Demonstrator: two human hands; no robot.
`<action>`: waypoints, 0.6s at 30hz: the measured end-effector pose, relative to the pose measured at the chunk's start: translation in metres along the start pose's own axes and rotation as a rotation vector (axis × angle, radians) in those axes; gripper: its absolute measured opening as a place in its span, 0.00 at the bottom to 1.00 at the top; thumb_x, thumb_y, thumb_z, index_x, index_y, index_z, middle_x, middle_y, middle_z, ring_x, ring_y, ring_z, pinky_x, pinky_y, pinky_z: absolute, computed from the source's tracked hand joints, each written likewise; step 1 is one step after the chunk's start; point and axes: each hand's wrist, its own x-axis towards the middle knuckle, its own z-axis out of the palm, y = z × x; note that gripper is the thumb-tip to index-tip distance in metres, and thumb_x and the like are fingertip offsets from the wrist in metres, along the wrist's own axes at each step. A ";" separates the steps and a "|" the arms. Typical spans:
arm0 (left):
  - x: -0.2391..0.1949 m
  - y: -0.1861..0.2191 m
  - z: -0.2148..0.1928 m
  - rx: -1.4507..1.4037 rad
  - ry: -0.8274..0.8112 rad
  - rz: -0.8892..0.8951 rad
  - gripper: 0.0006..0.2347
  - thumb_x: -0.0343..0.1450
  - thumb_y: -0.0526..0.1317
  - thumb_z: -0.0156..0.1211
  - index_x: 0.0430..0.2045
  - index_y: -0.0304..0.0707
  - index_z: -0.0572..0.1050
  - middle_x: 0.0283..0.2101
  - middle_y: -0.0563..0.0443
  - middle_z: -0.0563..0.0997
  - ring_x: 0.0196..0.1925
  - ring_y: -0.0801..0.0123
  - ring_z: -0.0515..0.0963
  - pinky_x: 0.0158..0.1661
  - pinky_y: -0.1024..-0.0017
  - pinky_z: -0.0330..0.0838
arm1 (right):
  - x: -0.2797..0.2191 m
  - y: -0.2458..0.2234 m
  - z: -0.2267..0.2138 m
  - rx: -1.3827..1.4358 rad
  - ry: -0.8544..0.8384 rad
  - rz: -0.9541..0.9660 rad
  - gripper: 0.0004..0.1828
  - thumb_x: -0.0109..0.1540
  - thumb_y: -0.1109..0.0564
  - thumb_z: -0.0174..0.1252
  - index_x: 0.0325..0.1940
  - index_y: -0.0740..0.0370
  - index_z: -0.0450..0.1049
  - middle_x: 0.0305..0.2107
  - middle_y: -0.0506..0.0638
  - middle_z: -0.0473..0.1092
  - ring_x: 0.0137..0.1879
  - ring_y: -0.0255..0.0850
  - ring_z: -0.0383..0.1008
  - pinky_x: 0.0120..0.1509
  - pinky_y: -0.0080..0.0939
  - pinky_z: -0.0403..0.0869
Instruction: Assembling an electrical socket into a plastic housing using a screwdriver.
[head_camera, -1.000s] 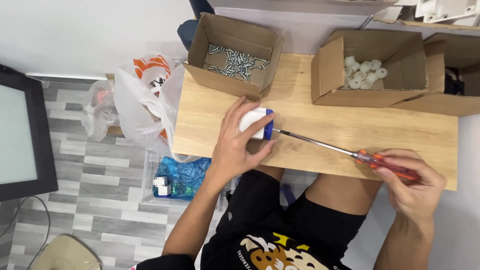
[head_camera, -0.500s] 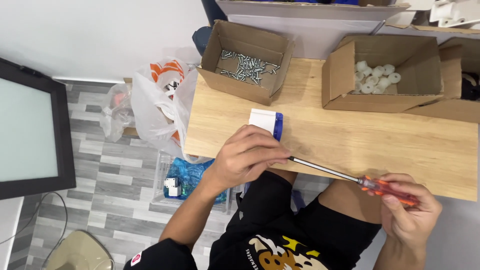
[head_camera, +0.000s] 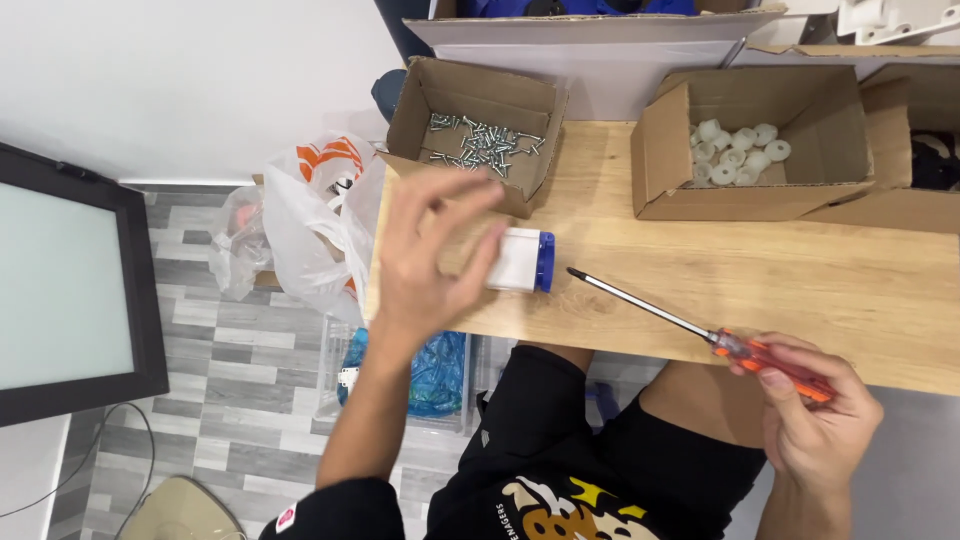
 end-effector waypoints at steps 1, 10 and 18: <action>-0.009 0.008 0.005 -0.022 -0.017 -0.022 0.14 0.77 0.33 0.70 0.56 0.38 0.78 0.59 0.40 0.80 0.59 0.55 0.80 0.52 0.65 0.78 | 0.001 0.001 0.003 -0.004 0.012 0.012 0.12 0.69 0.66 0.61 0.56 0.74 0.72 0.54 0.70 0.75 0.62 0.67 0.83 0.58 0.54 0.91; -0.057 0.036 0.041 0.049 -0.176 -0.292 0.34 0.74 0.55 0.75 0.70 0.39 0.67 0.70 0.27 0.66 0.73 0.37 0.71 0.71 0.45 0.73 | 0.009 -0.010 0.024 -0.091 -0.019 -0.029 0.09 0.72 0.69 0.58 0.56 0.78 0.70 0.50 0.71 0.74 0.63 0.70 0.82 0.59 0.62 0.93; -0.049 0.035 0.041 -0.226 -0.238 -0.405 0.25 0.69 0.36 0.72 0.63 0.41 0.71 0.74 0.38 0.64 0.74 0.45 0.76 0.63 0.57 0.83 | 0.005 -0.012 0.022 -0.085 -0.021 0.005 0.10 0.71 0.69 0.58 0.55 0.79 0.70 0.53 0.77 0.74 0.61 0.71 0.82 0.57 0.58 0.91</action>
